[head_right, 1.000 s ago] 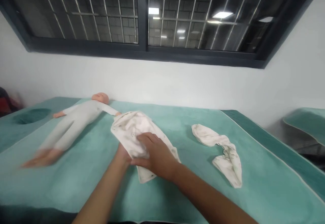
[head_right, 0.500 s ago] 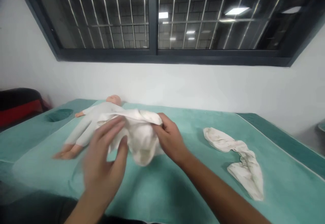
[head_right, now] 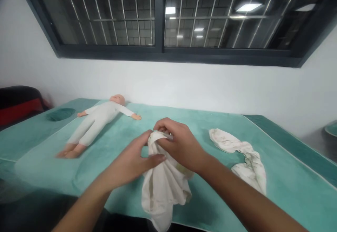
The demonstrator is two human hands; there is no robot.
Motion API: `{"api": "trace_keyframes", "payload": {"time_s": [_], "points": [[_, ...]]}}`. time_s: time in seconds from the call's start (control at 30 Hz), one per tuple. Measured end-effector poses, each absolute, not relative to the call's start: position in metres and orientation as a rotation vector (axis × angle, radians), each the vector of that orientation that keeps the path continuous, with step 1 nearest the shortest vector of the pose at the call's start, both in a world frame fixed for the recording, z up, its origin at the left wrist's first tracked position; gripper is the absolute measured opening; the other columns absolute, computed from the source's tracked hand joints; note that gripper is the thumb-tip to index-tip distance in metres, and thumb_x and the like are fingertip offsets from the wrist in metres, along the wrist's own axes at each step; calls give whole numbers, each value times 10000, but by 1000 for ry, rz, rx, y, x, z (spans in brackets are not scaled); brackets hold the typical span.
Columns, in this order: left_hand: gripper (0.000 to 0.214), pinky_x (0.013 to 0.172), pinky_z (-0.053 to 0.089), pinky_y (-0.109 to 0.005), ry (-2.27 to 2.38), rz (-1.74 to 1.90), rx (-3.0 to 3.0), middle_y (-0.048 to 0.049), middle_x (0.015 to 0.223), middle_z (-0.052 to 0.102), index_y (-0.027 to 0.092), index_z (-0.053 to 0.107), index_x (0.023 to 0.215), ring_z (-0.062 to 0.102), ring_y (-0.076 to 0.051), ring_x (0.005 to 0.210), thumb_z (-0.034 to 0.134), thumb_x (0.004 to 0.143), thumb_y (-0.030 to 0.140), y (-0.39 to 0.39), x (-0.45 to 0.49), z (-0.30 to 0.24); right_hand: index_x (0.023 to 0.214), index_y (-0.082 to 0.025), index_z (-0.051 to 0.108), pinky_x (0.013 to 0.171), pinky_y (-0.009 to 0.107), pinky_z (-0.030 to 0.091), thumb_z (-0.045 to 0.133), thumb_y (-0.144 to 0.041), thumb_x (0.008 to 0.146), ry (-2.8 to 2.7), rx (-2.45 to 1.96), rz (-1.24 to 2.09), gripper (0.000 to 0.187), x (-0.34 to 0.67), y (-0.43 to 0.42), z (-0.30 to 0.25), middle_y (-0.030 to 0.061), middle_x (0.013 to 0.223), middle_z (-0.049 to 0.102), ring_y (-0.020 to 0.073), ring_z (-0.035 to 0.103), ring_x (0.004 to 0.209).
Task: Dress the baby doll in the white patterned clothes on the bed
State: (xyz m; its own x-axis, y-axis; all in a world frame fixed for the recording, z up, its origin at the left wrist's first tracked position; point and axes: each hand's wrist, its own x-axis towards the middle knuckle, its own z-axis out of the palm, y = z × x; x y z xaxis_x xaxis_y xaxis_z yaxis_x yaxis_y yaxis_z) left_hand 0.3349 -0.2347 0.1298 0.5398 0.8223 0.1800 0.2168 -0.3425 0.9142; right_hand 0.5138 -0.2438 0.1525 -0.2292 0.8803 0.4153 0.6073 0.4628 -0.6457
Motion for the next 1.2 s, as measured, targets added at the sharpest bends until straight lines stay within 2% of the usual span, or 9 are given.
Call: {"api": "trace_keyframes", "payload": {"time_s": [0.1,0.2,0.43,0.67,0.77,0.87,1.0,1.1,1.2], "points": [[102,609,394,-240,959,937,1871,21,787,602,219,553,840,533,-151,721,575,844,318,-231,338,121,816,-230,562,557,234,314,500,-101,730,-2062,-1342,221,167,519,-244,157,-43,703,555,104,469,613],[31,587,351,-240,1168,1139,2023,45,688,550,222,526,798,490,-134,641,544,821,210,-221,327,121,857,-245,562,507,243,245,523,-155,745,-2134,-1545,53,149,528,-244,168,-56,617,483,101,408,532],[188,680,397,-270,1390,1438,2537,5,860,643,227,559,940,591,-172,807,487,801,122,-208,309,132,953,-287,617,476,249,241,511,-187,792,-2344,-1622,279,218,535,-243,175,-44,646,540,112,456,536],[435,534,342,-270,1853,1237,2653,-16,1068,640,301,605,1177,604,-208,912,469,807,115,-194,299,142,908,-255,661,573,260,334,463,-125,754,-2017,-1937,-162,281,556,-214,159,13,925,655,164,563,742],[439,606,424,-288,1829,1147,2588,-10,1130,650,310,640,1150,609,-226,987,430,822,107,-181,289,142,853,-236,682,619,257,399,454,-173,785,-1929,-1807,-23,246,568,-207,154,24,985,650,162,586,791],[421,784,495,-330,1694,1107,2456,-3,1148,674,298,664,1142,613,-236,1049,412,844,140,-172,280,140,804,-222,684,672,255,436,422,-221,829,-1882,-1694,233,264,580,-205,151,15,939,678,167,608,828],[477,981,465,-361,1465,1044,2401,0,1256,646,278,611,1270,581,-235,1163,421,847,167,-178,275,142,854,-222,680,653,264,433,417,-268,843,-1818,-1737,314,267,592,-206,147,1,866,696,178,613,781],[577,997,463,-379,1400,976,2466,-28,1393,547,260,463,1419,534,-248,1237,405,852,168,-189,279,145,897,-226,667,682,274,438,412,-211,825,-1836,-1701,234,265,592,-212,145,4,917,694,181,612,815],[658,941,490,-372,1435,920,2506,-53,1402,538,254,321,1496,548,-258,1215,415,851,171,-197,287,145,916,-238,644,726,274,431,365,-101,798,-1875,-1627,53,332,585,-223,145,-4,975,683,172,602,876]]}}
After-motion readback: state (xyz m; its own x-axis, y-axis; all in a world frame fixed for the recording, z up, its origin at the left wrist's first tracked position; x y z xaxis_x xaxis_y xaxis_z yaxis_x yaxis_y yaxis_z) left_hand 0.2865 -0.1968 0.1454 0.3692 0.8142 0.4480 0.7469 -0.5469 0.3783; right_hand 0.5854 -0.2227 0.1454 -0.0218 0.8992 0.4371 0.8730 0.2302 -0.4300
